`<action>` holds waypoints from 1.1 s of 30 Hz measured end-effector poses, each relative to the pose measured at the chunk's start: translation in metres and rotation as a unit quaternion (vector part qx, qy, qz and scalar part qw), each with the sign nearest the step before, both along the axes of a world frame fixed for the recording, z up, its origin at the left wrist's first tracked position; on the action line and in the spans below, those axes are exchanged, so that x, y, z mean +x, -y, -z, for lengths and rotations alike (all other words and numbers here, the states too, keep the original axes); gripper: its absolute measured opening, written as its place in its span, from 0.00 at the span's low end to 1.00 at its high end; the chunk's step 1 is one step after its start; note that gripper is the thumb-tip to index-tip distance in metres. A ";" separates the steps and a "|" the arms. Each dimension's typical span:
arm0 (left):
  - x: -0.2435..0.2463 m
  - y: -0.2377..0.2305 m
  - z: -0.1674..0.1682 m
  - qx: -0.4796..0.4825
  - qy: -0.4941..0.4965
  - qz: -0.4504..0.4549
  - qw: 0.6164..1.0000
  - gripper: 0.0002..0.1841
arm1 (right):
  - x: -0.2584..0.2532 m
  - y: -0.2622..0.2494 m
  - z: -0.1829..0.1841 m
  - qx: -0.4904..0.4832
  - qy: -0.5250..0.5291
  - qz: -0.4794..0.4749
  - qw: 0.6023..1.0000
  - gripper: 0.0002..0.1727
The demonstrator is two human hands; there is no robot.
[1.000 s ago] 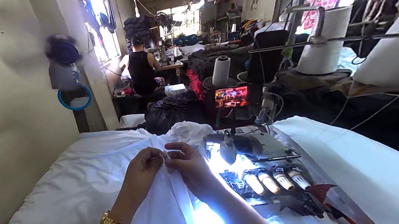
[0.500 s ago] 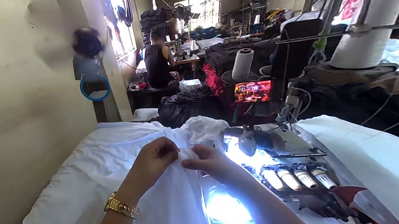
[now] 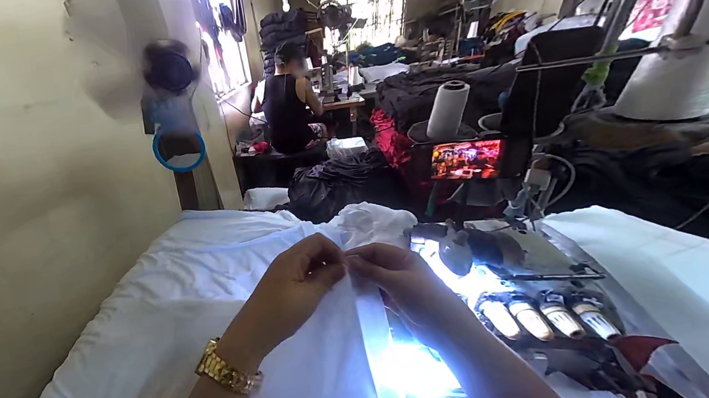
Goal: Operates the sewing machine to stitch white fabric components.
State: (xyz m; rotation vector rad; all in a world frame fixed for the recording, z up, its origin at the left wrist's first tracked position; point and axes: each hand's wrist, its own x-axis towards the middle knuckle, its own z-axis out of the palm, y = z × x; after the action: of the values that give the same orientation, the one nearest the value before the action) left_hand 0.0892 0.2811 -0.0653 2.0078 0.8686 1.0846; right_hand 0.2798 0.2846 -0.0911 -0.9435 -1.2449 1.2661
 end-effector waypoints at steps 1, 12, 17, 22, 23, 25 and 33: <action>0.004 0.002 -0.001 0.017 -0.008 -0.003 1.000 0.01 | -0.002 0.002 -0.001 0.004 -0.006 0.006 1.000 0.05; 0.014 0.000 -0.011 0.020 -0.093 -0.080 0.992 0.06 | -0.009 0.022 0.012 0.156 0.040 0.087 0.983 0.15; -0.002 -0.019 -0.064 0.136 -0.024 -0.099 0.985 0.09 | -0.012 0.088 0.087 0.015 0.182 -0.184 0.966 0.17; -0.037 -0.046 -0.119 0.189 -0.130 -0.237 0.944 0.13 | 0.012 0.151 0.194 -0.003 0.336 -0.404 0.851 0.14; -0.044 -0.051 -0.122 0.189 -0.149 -0.254 0.937 0.13 | 0.022 0.156 0.198 -0.012 0.339 -0.382 0.860 0.14; -0.053 -0.058 -0.122 0.188 -0.182 -0.279 0.924 0.14 | 0.043 0.157 0.192 -0.027 0.338 -0.322 0.884 0.15; -0.066 -0.083 -0.113 0.133 -0.094 -0.350 0.922 0.20 | 0.121 0.171 0.125 0.005 0.319 -0.225 0.921 0.15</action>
State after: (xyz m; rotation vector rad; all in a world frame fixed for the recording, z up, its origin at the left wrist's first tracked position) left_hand 0.0229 0.3638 0.0472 2.0901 1.7066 1.4655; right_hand 0.4006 0.1134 -0.2166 -1.1514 -2.0696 1.3370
